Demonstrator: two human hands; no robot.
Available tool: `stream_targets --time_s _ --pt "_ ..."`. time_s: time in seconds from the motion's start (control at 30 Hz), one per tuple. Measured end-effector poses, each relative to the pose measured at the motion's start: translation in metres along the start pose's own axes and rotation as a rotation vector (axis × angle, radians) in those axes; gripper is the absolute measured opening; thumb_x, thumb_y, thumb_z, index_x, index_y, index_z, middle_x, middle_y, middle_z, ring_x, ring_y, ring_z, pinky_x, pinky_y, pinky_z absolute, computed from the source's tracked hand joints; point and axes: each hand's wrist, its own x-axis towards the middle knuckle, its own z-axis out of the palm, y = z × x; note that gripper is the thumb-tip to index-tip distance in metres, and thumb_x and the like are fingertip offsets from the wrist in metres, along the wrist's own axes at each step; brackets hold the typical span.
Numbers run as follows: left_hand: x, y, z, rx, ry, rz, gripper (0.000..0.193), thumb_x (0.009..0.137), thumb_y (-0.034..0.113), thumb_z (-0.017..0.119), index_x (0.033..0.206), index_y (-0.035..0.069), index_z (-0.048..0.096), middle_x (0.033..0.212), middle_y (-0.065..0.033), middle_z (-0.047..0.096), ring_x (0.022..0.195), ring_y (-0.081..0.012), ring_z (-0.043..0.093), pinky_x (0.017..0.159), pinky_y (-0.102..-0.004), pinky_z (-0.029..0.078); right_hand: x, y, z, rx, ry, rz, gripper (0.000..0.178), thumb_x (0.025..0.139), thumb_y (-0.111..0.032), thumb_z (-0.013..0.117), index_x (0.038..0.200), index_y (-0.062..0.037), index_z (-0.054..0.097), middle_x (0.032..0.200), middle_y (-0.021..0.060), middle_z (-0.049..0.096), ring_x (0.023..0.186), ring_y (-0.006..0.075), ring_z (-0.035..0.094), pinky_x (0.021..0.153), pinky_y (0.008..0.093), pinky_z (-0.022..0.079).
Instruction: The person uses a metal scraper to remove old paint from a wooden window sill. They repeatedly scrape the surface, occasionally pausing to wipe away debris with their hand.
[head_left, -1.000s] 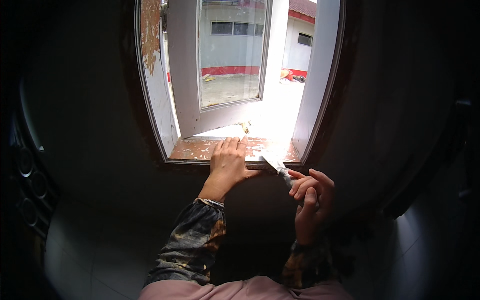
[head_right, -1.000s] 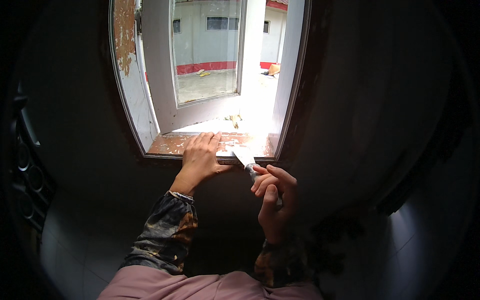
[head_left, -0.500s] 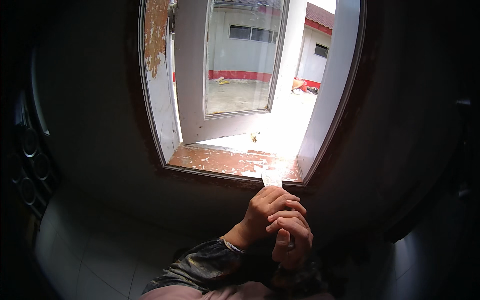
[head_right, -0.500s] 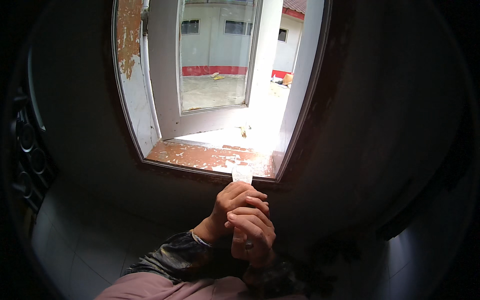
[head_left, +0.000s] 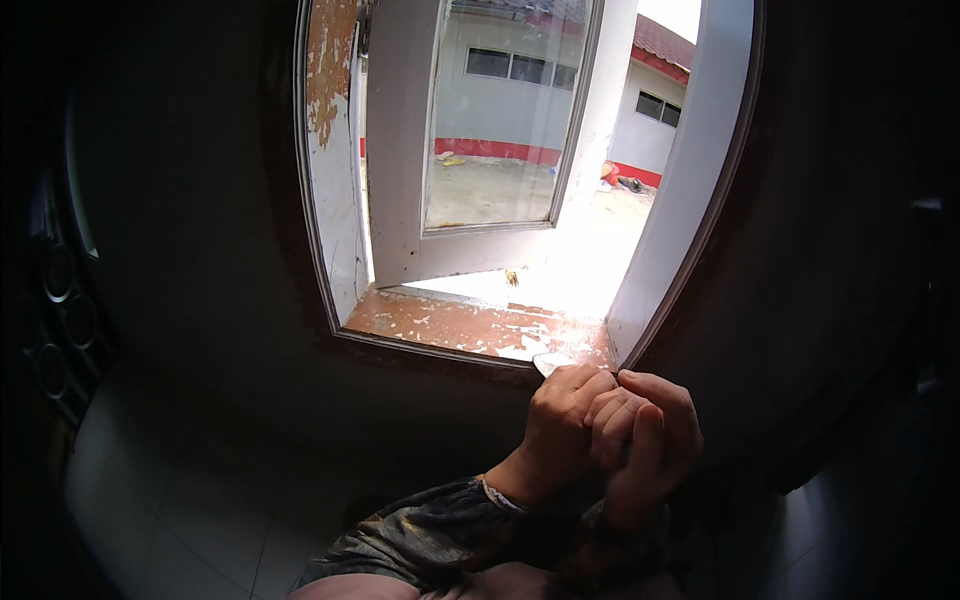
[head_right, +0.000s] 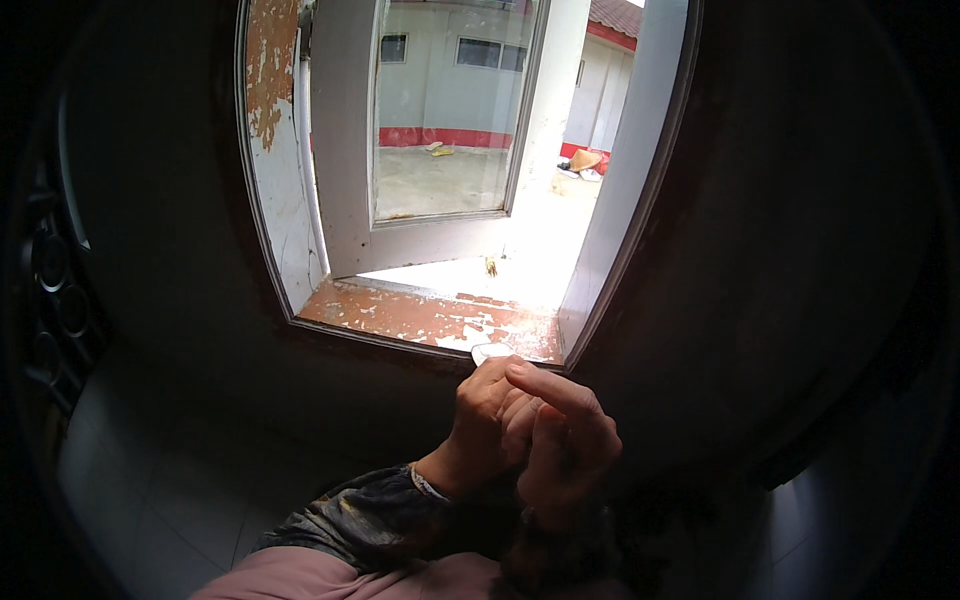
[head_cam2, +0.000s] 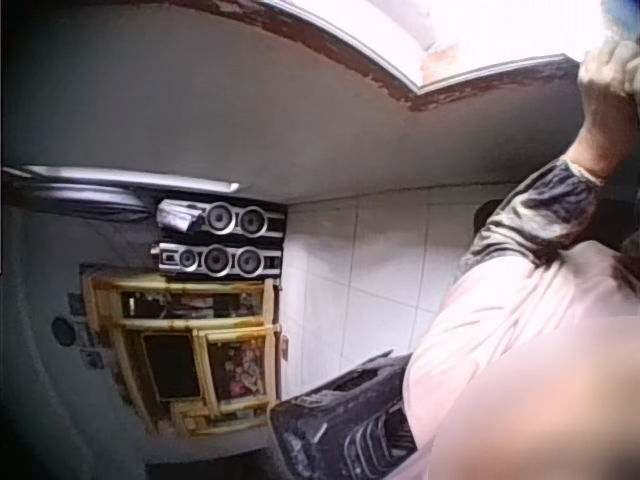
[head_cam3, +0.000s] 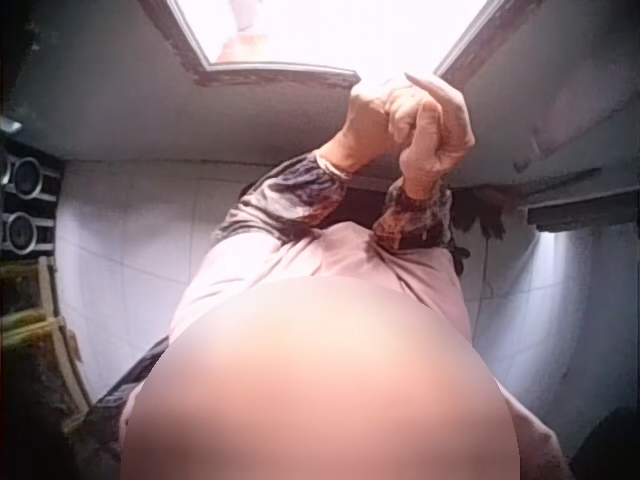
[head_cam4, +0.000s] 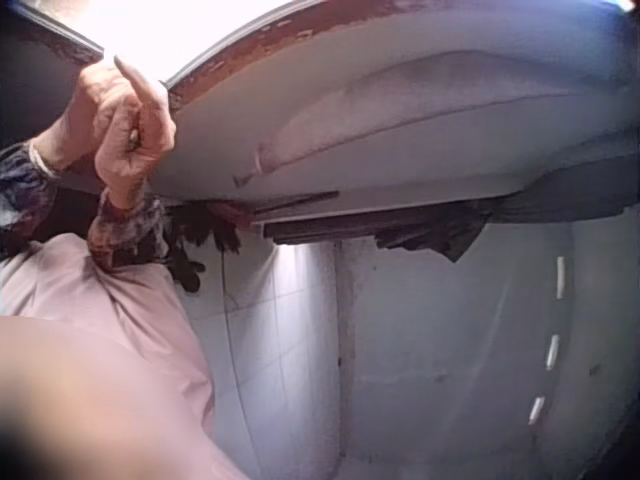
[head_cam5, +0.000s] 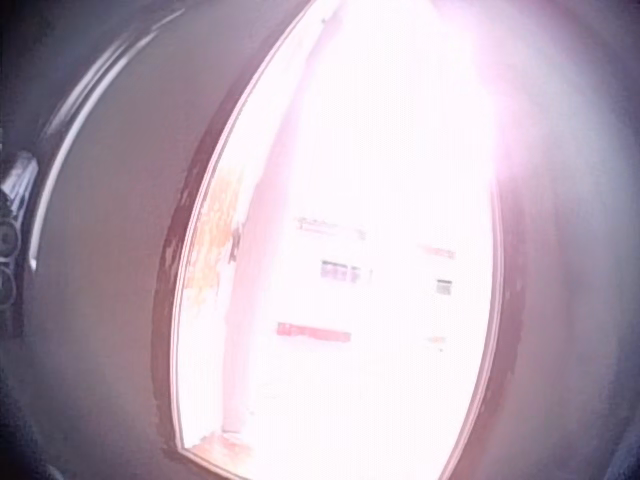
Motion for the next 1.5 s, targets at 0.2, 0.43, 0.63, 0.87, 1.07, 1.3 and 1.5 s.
stream_targets --time_s 0.2,0.43,0.63,0.87,1.07,1.3,1.5 --pt "0.001 -0.002 0.001 -0.061 0.095 0.052 0.019 0.08 0.021 0.065 0.081 0.004 0.058 0.08 -0.0138 0.06 0.077 -0.0345 0.062 0.069 -0.043 0.051 -0.002 0.005 0.008 -0.045 0.016 0.0 0.029 0.105 -0.011 0.042 0.111 0.0117 0.059 0.052 0.0025 0.047 0.043 0.0085 0.041 0.048 0.0242 0.037" --pt "0.003 -0.008 0.001 -0.065 0.071 0.041 0.016 0.079 0.019 0.064 0.081 0.004 0.058 0.08 -0.014 0.06 0.078 -0.0354 0.062 0.072 -0.0449 0.05 0.001 0.01 0.013 -0.046 0.023 0.032 0.028 0.103 -0.003 0.039 0.114 0.0087 0.062 0.055 0.0016 0.049 0.048 0.0068 0.044 0.051 0.022 0.037" --pt "0.013 -0.028 0.002 0.039 -0.05 -0.046 0.012 0.081 0.015 0.064 0.074 0.006 0.061 0.078 -0.0117 0.065 0.075 -0.0332 0.063 0.066 -0.0417 0.052 0.006 0.027 0.019 -0.031 0.114 0.093 0.029 0.103 -0.003 0.038 0.111 0.0083 0.063 0.055 0.0015 0.048 0.049 0.0074 0.045 0.053 0.0229 0.04" --pt "0.004 -0.034 -0.003 0.083 -0.095 -0.02 0.019 0.087 0.013 0.067 0.072 0.004 0.059 0.071 -0.0075 0.059 0.071 -0.0272 0.062 0.063 -0.0389 0.048 -0.01 0.031 0.02 -0.05 0.124 0.093 0.029 0.105 0.0 0.037 0.108 0.0045 0.066 0.056 -0.0003 0.05 0.05 0.0069 0.048 0.056 0.0208 0.043" --pt "-0.004 -0.027 -0.007 0.046 -0.141 -0.037 0.02 0.074 0.02 0.068 0.079 0.003 0.058 0.08 -0.0128 0.059 0.08 -0.0347 0.062 0.072 -0.0428 0.05 -0.015 0.025 0.02 0.003 0.064 -0.051 0.026 0.104 0.0 0.041 0.109 0.0045 0.067 0.057 -0.0004 0.051 0.051 0.0062 0.05 0.055 0.021 0.041" --pt "0.001 -0.037 -0.011 -0.018 -0.102 -0.075 0.023 0.087 0.013 0.074 0.074 0.002 0.058 0.074 -0.0091 0.058 0.071 -0.0261 0.057 0.062 -0.0367 0.045 -0.02 0.036 0.021 -0.031 -0.005 0.024 0.024 0.099 0.003 0.049 0.117 0.0033 0.066 0.065 0.0003 0.056 0.061 0.0071 0.055 0.06 0.0217 0.045" --pt "-0.002 -0.045 -0.019 0.038 -0.121 -0.062 0.024 0.085 0.018 0.076 0.076 0.004 0.058 0.076 -0.0101 0.059 0.076 -0.0292 0.06 0.071 -0.041 0.048 0.034 -0.015 -0.009 -0.149 -0.137 -0.006 0.054 0.099 -0.04 0.057 0.136 -0.0002 0.054 0.106 0.0166 0.062 0.098 0.0182 0.063 0.084 0.0318 0.048"
